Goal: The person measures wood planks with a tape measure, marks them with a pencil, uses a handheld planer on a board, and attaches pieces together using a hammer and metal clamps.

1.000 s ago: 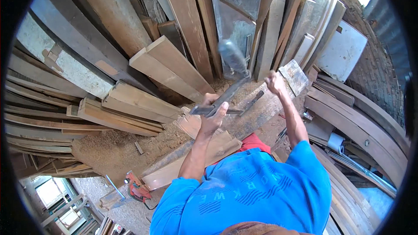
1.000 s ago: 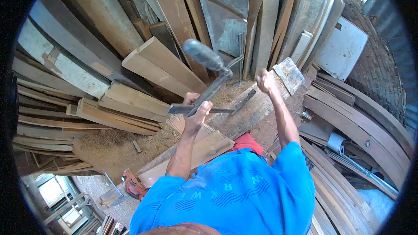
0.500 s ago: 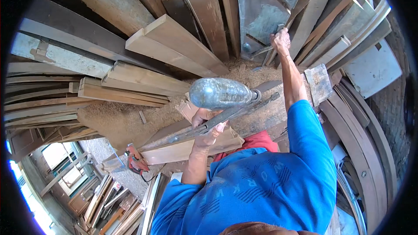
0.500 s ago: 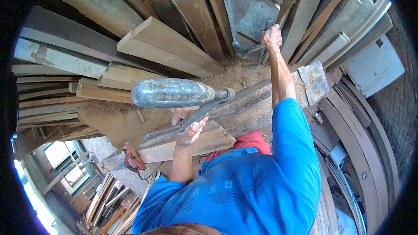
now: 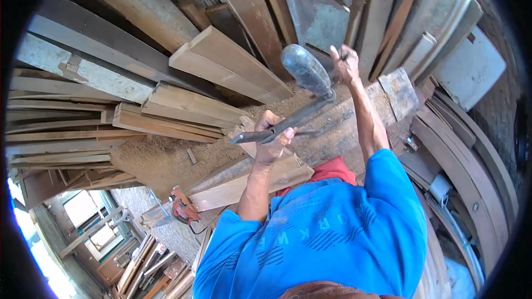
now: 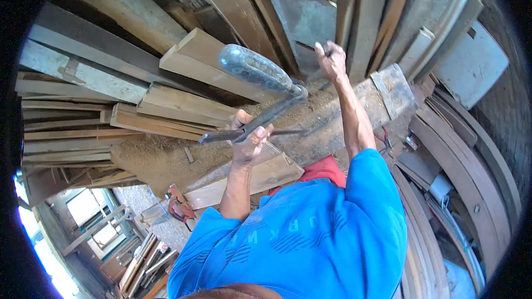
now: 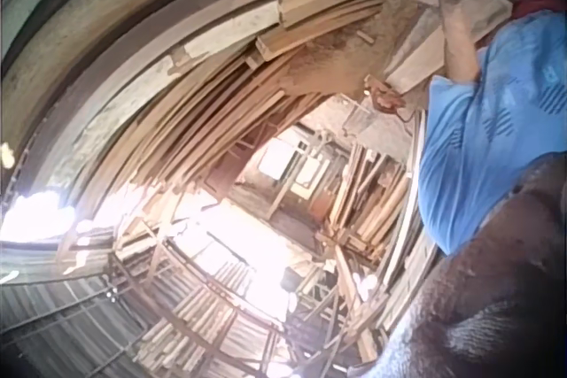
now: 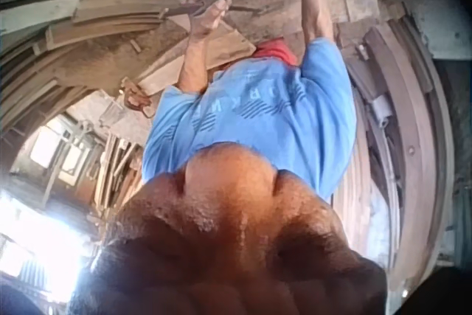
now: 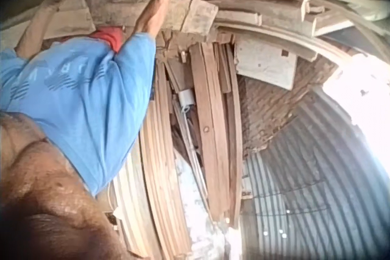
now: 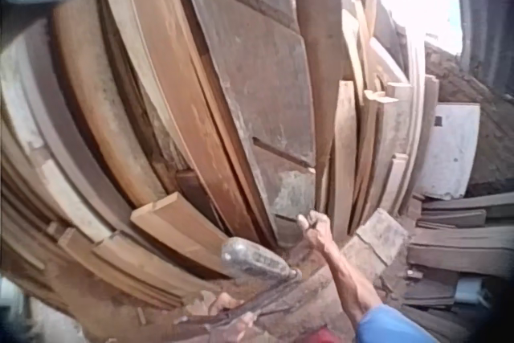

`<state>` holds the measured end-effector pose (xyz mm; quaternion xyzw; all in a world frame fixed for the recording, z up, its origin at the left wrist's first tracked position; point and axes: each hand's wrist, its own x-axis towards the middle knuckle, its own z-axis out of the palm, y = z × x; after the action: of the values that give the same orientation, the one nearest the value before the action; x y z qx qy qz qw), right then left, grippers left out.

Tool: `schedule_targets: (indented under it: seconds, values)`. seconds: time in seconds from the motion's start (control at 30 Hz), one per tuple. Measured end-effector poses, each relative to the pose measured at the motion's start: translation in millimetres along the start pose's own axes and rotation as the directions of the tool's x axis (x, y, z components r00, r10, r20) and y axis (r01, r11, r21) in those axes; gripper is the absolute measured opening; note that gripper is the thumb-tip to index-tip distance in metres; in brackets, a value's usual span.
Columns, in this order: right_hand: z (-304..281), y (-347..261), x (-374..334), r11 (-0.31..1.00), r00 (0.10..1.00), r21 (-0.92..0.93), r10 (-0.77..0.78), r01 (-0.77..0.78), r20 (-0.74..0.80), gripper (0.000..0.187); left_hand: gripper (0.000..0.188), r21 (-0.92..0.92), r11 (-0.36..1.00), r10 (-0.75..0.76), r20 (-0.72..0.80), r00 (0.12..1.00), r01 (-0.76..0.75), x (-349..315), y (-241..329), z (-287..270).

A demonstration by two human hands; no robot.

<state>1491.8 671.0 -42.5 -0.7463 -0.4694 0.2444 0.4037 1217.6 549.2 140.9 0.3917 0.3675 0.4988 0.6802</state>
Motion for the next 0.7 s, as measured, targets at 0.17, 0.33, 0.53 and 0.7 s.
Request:
schedule_targets:
  seconds: [0.17,0.33,0.53,0.7]
  values:
    - [-106,-90,1,0.992,0.969,0.097,-0.06,0.085,-0.24,0.05,0.035,-0.02,1.0,0.004,0.146,0.989,-0.001,-25,-2,-4]
    - [-209,-151,-44,0.924,0.823,0.248,-0.108,0.29,-0.558,0.047,0.03,0.023,1.0,0.0,0.294,0.956,-0.007,-53,-5,-13]
    - [-326,-282,-162,0.933,0.572,0.025,-0.199,0.36,-0.796,0.017,0.026,-0.015,0.996,0.088,0.502,0.861,-0.092,-68,-6,-22]
    - [-333,-305,-205,0.906,0.392,-0.07,-0.248,0.417,-0.886,0.039,0.024,-0.005,0.998,0.045,0.651,0.757,-0.055,-70,2,-36]
